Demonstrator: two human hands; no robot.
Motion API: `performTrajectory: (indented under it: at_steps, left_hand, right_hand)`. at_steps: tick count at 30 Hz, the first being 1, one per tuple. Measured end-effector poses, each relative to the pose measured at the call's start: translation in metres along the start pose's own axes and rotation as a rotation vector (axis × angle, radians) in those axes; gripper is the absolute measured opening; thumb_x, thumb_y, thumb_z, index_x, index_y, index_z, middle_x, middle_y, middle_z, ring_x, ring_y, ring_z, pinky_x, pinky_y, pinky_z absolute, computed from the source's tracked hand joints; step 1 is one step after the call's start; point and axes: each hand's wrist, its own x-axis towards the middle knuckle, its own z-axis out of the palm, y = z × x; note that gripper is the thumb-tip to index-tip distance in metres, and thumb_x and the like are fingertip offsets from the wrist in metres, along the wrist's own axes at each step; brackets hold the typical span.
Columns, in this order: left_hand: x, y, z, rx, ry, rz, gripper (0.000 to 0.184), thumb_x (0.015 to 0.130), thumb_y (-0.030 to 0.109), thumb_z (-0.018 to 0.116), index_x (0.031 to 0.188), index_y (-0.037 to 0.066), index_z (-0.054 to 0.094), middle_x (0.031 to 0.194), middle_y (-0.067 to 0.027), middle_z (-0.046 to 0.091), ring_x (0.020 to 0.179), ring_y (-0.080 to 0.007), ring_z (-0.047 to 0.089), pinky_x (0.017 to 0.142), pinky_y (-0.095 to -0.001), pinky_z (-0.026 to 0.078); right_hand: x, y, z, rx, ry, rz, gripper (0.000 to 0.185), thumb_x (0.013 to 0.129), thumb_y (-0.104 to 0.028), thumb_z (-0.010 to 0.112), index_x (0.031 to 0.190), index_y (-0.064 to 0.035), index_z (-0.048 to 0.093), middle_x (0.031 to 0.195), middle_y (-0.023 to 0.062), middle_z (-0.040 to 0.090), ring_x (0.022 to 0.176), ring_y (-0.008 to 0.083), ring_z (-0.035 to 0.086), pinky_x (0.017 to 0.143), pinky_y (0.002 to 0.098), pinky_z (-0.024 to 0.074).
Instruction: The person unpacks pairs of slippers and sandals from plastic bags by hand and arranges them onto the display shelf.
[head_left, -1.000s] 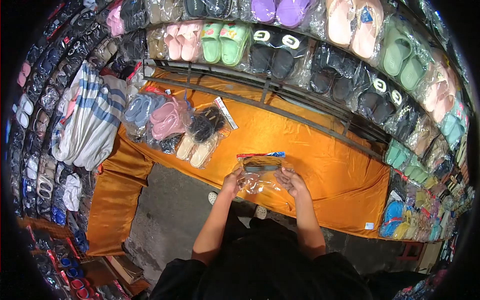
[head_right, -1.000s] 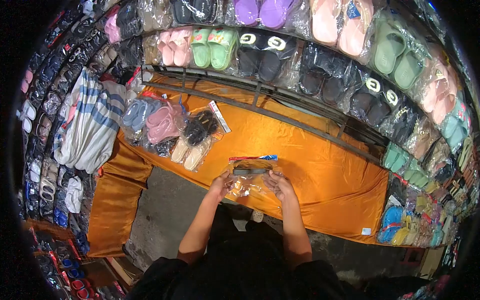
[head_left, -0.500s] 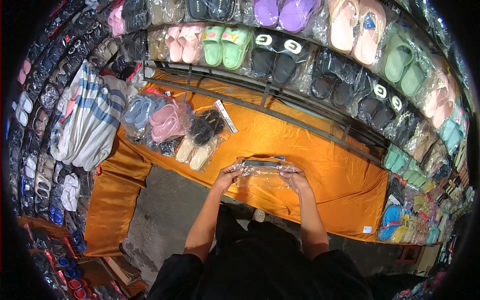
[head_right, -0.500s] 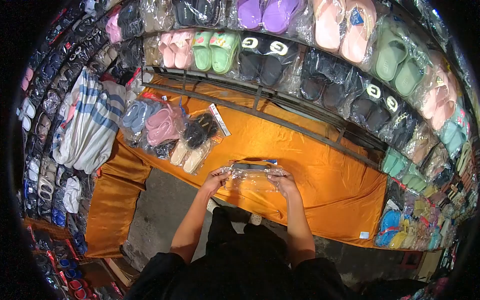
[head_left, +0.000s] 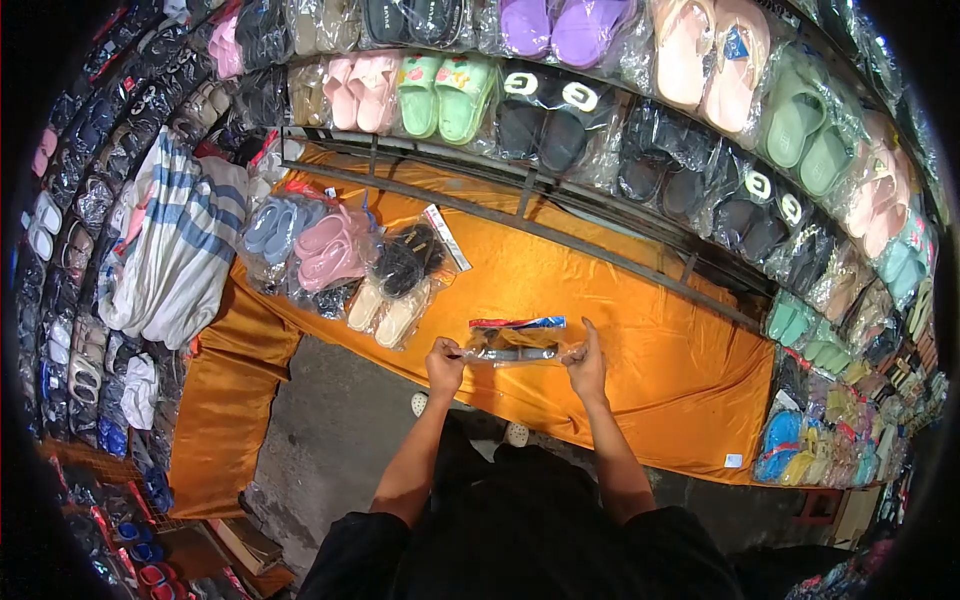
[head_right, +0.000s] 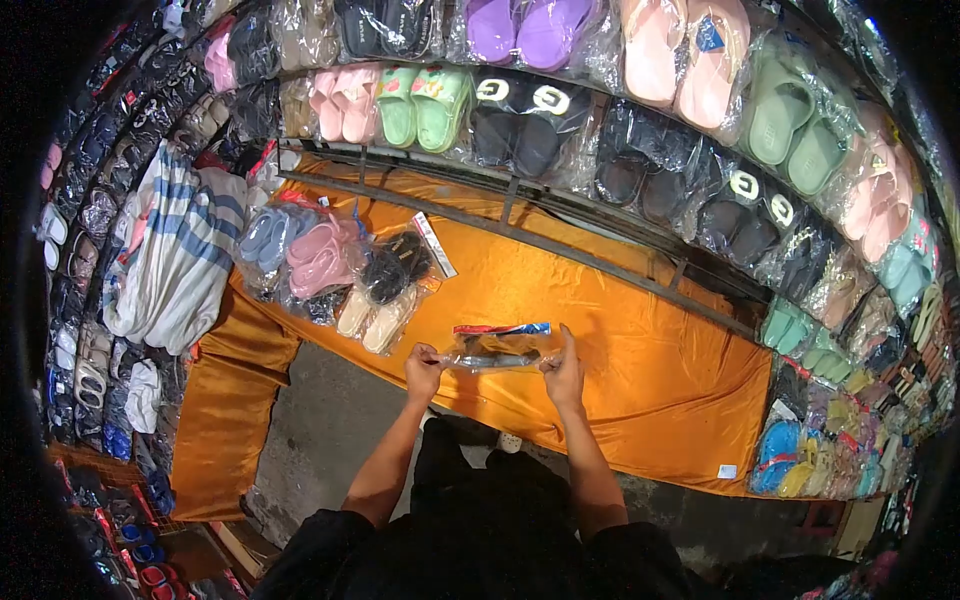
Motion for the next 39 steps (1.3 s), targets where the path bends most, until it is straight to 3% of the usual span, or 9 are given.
performTrajectory:
  at_steps: [5,7,10,14,19,25,28,35,39]
  left_hand:
    - [-0.007,0.006,-0.009,0.108,-0.187,0.054,0.045,0.068,-0.012,0.072,0.109,0.000,0.056,0.082,-0.0076,0.065,0.079,-0.0145,0.063,0.068,-0.0272,0.052]
    - [-0.011,0.007,-0.009,-0.053,-0.361,-0.004,0.056,0.068,-0.010,0.074,0.119,0.003,0.056,0.098,-0.0101,0.062,0.092,-0.0172,0.062,0.076,-0.0306,0.054]
    - [-0.024,0.016,-0.008,-0.219,-0.454,-0.007,0.064,0.067,-0.008,0.077,0.126,0.005,0.055,0.108,-0.0112,0.057,0.099,-0.0201,0.060,0.082,-0.0335,0.054]
    - [-0.036,0.036,-0.007,-0.044,-0.433,0.122,0.068,0.065,-0.004,0.080,0.127,0.007,0.055,0.115,-0.0109,0.054,0.099,-0.0222,0.060,0.084,-0.0334,0.054]
    - [-0.033,0.015,-0.007,0.120,-0.387,0.154,0.039,0.068,-0.013,0.069,0.104,0.002,0.069,0.092,-0.0101,0.059,0.083,-0.0186,0.061,0.074,-0.0277,0.051]
    - [-0.034,0.032,0.005,0.234,-0.117,0.244,0.017,0.067,-0.017,0.058,0.075,-0.003,0.062,0.073,-0.0103,0.052,0.071,-0.0225,0.061,0.065,-0.0297,0.051]
    - [-0.040,0.030,0.015,-0.030,-0.060,0.371,0.015,0.067,-0.018,0.053,0.070,-0.004,0.056,0.069,-0.0094,0.047,0.071,-0.0234,0.060,0.063,-0.0292,0.050]
    - [-0.056,-0.020,0.025,0.076,0.003,0.297,0.013,0.070,-0.017,0.053,0.069,-0.004,0.055,0.080,-0.0123,0.056,0.075,-0.0250,0.061,0.074,-0.0317,0.051]
    - [-0.071,-0.030,0.040,0.030,0.202,0.066,0.005,0.076,-0.003,0.063,0.075,-0.002,0.058,0.081,-0.0130,0.060,0.074,-0.0255,0.060,0.073,-0.0328,0.050]
  right_hand:
    - [-0.005,0.015,-0.001,-0.170,-0.024,-0.016,0.019,0.073,0.008,0.067,0.091,0.0005,0.062,0.070,0.0114,0.057,0.067,0.0218,0.059,0.063,0.0333,0.0484]
    - [-0.007,0.014,0.000,-0.125,0.034,-0.017,0.006,0.074,0.003,0.068,0.075,0.0018,0.063,0.069,0.0141,0.058,0.065,0.0260,0.058,0.061,0.0358,0.0461]
    - [-0.008,0.021,0.002,-0.232,0.068,-0.007,0.006,0.073,0.001,0.069,0.073,0.0015,0.063,0.069,0.0158,0.058,0.065,0.0295,0.058,0.059,0.0376,0.0441]
    - [-0.010,0.021,0.006,-0.231,0.099,-0.009,0.006,0.073,0.001,0.068,0.072,0.0014,0.062,0.070,0.0165,0.058,0.065,0.0315,0.058,0.060,0.0389,0.0440]
    - [-0.008,0.021,0.003,-0.258,0.127,-0.039,0.006,0.071,0.001,0.068,0.071,0.0010,0.062,0.071,0.0171,0.058,0.067,0.0327,0.057,0.061,0.0399,0.0439]
    - [-0.015,0.008,-0.002,-0.284,0.118,-0.139,0.006,0.071,0.007,0.063,0.073,0.0022,0.060,0.074,0.0169,0.054,0.074,0.0345,0.055,0.065,0.0397,0.0441]
    - [-0.030,0.008,-0.006,-0.291,0.200,-0.215,0.009,0.069,0.010,0.061,0.072,0.0021,0.058,0.075,0.0152,0.051,0.077,0.0339,0.054,0.067,0.0387,0.0435]
    - [-0.062,0.060,0.011,-0.309,0.286,-0.104,0.016,0.066,0.014,0.063,0.068,0.0015,0.053,0.085,0.0139,0.049,0.074,0.0274,0.051,0.072,0.0367,0.0432]
    - [-0.072,0.117,0.031,0.088,0.384,0.133,0.028,0.073,0.006,0.072,0.089,-0.0045,0.052,0.085,0.0076,0.050,0.073,0.0192,0.049,0.066,0.0301,0.0430]
